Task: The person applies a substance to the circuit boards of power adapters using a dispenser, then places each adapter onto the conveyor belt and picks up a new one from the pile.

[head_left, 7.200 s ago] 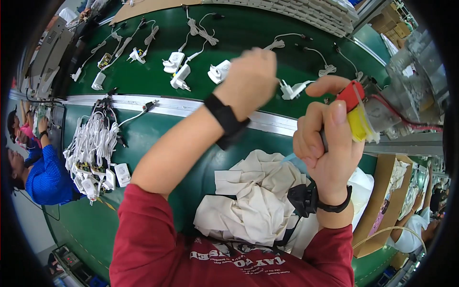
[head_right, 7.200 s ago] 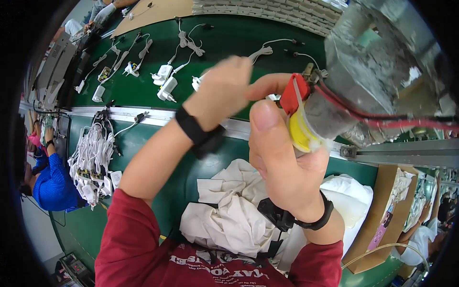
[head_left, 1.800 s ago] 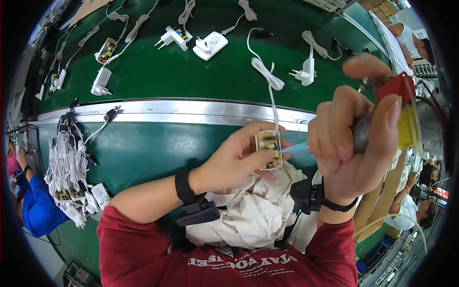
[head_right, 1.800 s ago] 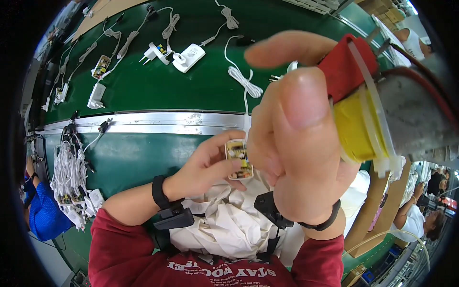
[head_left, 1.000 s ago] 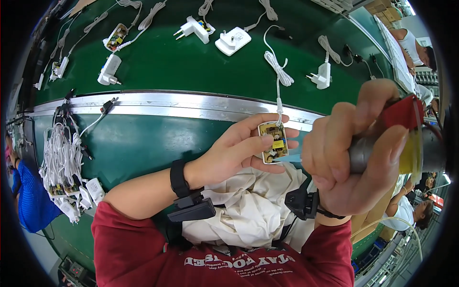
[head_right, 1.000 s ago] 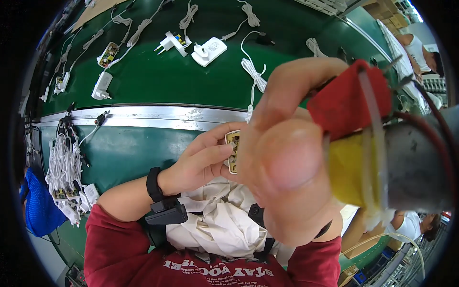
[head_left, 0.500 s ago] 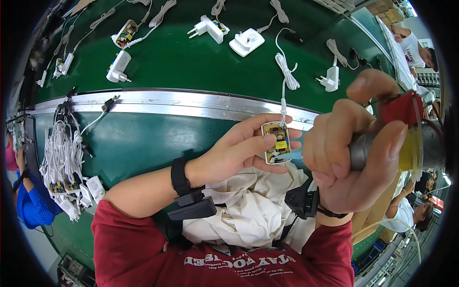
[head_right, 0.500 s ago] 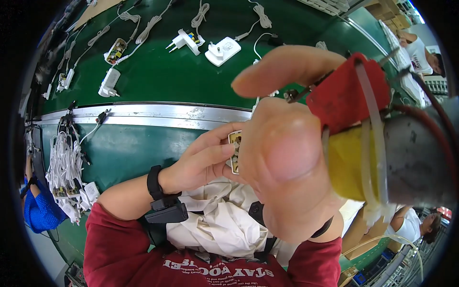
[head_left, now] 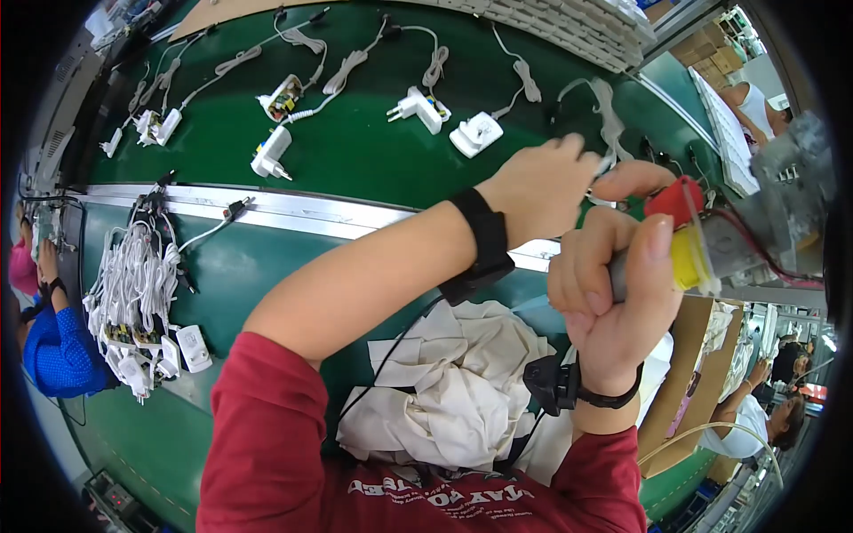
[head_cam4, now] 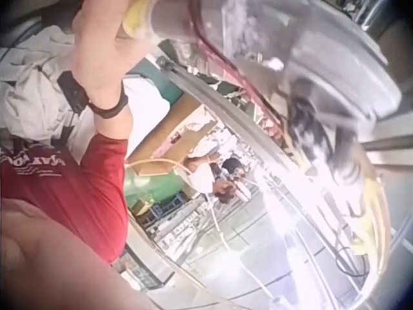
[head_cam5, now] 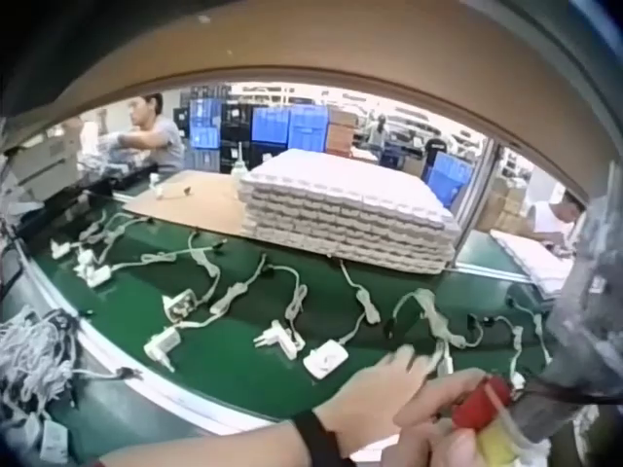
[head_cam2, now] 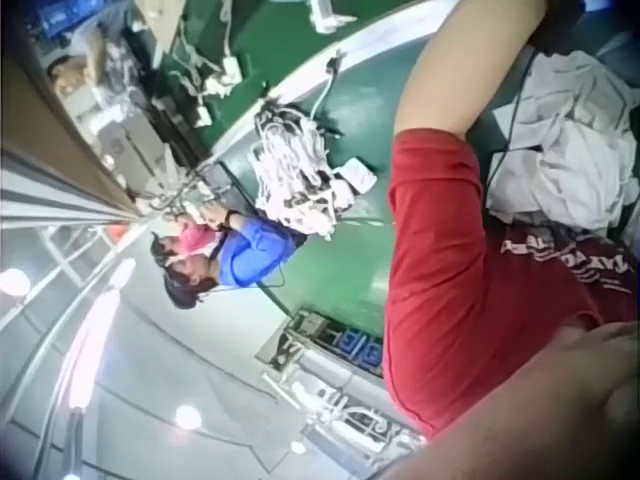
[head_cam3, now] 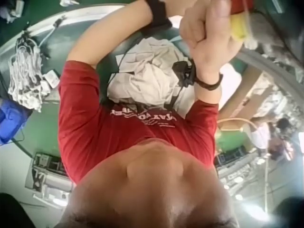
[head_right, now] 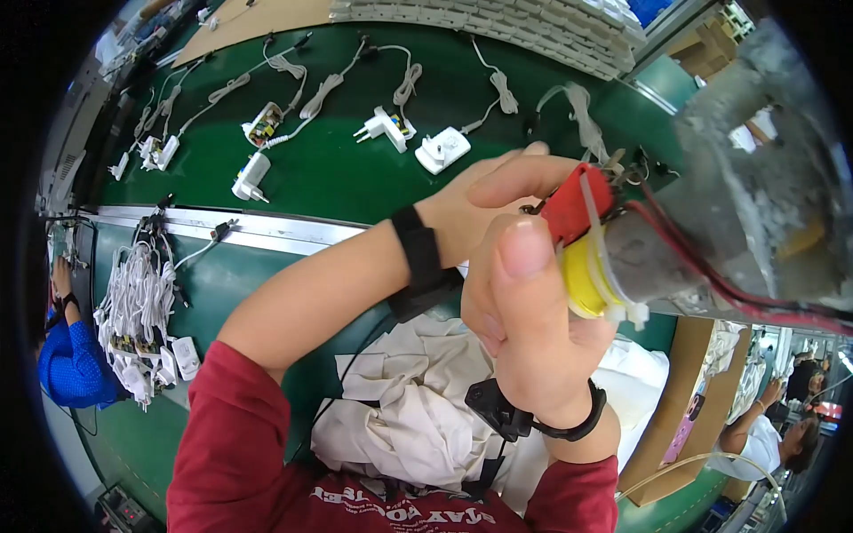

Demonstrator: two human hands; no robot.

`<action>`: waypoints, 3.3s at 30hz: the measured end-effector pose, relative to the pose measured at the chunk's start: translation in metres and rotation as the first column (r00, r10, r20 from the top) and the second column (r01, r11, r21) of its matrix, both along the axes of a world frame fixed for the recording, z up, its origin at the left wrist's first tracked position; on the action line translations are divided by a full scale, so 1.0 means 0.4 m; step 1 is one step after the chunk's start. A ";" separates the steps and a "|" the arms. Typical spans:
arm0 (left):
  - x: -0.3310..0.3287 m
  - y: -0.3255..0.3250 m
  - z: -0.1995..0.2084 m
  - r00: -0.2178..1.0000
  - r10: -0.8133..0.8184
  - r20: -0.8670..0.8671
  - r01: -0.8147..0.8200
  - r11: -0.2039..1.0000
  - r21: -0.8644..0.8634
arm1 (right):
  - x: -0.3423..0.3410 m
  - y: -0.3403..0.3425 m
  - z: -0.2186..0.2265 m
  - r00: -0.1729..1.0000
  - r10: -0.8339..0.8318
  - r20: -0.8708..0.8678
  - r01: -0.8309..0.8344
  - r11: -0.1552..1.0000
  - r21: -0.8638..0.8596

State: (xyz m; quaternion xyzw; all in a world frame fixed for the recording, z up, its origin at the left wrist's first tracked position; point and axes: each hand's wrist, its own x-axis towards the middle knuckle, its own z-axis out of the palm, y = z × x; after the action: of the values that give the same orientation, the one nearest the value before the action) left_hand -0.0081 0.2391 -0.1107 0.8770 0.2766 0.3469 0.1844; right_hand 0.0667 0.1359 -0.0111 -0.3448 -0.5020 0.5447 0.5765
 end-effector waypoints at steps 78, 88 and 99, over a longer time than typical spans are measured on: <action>-0.221 -0.271 0.048 0.491 0.451 0.745 0.861 -0.121 -0.494 | -0.038 0.021 0.063 0.956 0.030 0.292 -0.063 0.992 0.106; -0.209 -0.261 0.050 0.525 0.444 0.726 0.840 -0.131 -0.527 | -0.025 0.022 0.057 0.933 0.009 0.360 -0.079 0.981 0.179; -0.010 0.005 0.114 0.853 -0.218 0.474 0.271 0.962 -0.045 | -0.052 -0.011 0.091 1.000 0.007 0.019 -0.007 0.999 0.042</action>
State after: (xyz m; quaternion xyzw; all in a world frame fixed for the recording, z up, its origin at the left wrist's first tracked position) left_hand -0.0121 0.2412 -0.0652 0.7850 0.1292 0.5043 0.3358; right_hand 0.0457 0.1315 0.0251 -0.3360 -0.5202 0.5327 0.5769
